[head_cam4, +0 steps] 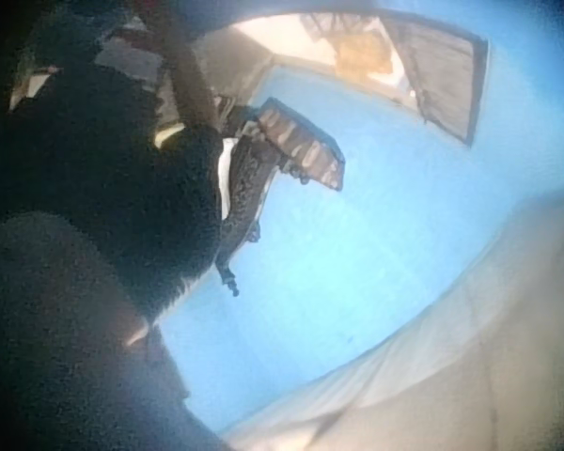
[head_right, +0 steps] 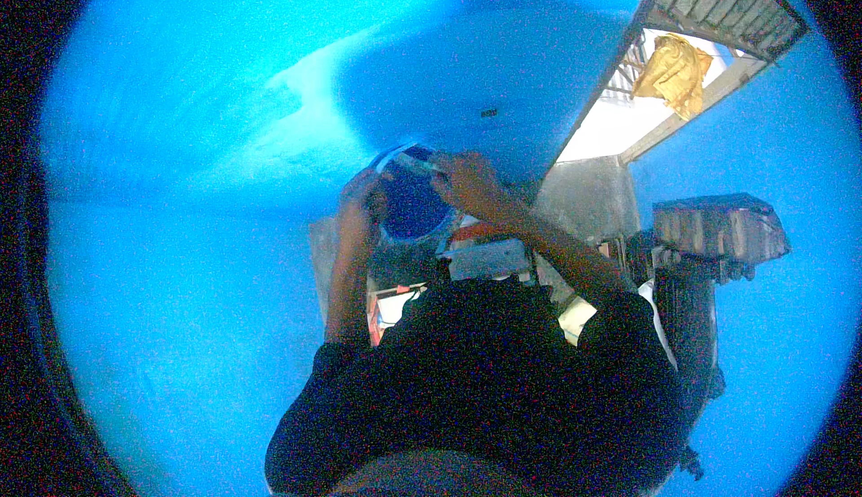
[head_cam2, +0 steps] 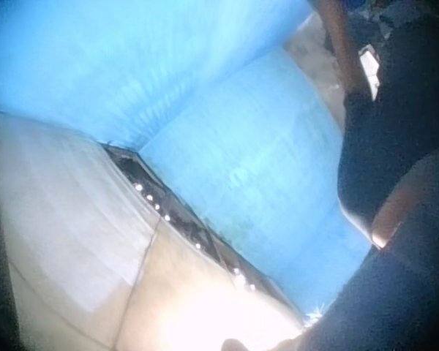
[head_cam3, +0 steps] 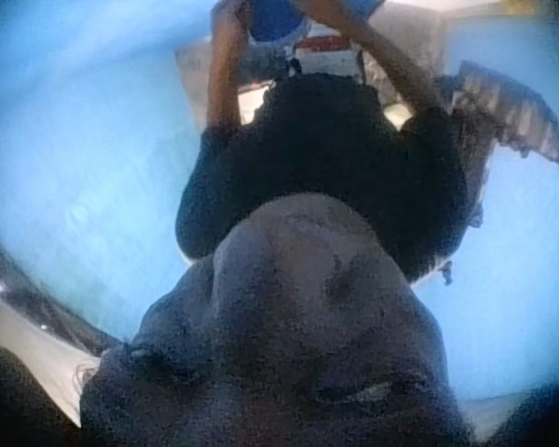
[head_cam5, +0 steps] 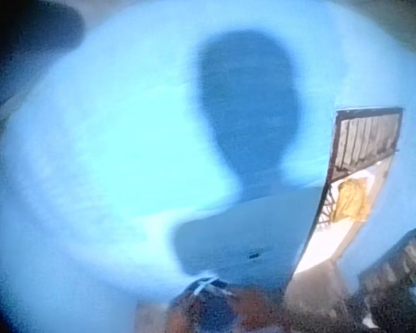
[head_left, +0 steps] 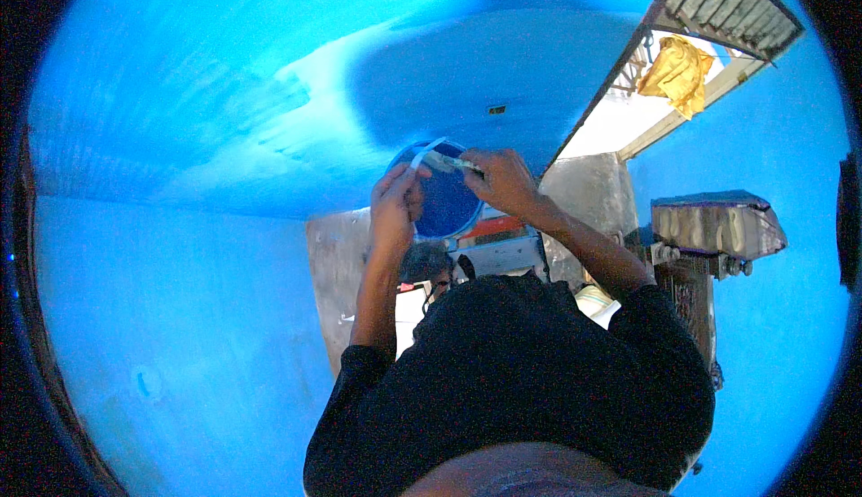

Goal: The person paints a ceiling with blue paint using a brush and a bucket. They repeatedly dip the brush into the bucket and apply paint to the ceiling surface in broad strokes.

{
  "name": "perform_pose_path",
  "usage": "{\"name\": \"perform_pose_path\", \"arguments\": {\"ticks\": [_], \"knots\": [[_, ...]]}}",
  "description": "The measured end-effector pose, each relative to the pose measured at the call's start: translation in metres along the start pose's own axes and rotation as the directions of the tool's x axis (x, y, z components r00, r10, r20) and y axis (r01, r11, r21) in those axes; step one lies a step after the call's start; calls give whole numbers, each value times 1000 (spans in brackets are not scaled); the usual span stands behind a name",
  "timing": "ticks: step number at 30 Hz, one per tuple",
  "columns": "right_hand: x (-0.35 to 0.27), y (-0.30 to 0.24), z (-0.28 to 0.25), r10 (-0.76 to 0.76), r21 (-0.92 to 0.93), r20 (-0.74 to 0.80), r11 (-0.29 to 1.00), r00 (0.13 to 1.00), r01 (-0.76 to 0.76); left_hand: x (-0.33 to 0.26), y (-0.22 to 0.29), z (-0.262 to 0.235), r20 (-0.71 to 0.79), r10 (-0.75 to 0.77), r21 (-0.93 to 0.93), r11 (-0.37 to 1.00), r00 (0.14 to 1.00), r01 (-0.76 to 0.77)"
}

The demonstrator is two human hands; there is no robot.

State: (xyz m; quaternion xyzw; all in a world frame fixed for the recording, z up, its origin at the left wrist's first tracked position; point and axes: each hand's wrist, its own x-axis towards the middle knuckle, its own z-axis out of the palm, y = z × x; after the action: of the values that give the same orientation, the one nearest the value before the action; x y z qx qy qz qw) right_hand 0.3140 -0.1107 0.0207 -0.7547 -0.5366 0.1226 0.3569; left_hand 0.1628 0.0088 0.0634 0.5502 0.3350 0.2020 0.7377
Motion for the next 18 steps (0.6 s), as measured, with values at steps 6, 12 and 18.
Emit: {"name": "perform_pose_path", "arguments": {"ticks": [6,12,18], "knots": [[-41,1,-58,189,235,-84,958,978,-165,6,5,-16,-99,14,-88,996,995,-23],[-44,98,-124,500,535,-512,822,698,-197,1,-1,-26,-219,-21,-126,992,976,-7],[-7,272,-150,352,276,-921,893,170,-355,10,-25,-62,-40,377,485,817,925,-312]]}}
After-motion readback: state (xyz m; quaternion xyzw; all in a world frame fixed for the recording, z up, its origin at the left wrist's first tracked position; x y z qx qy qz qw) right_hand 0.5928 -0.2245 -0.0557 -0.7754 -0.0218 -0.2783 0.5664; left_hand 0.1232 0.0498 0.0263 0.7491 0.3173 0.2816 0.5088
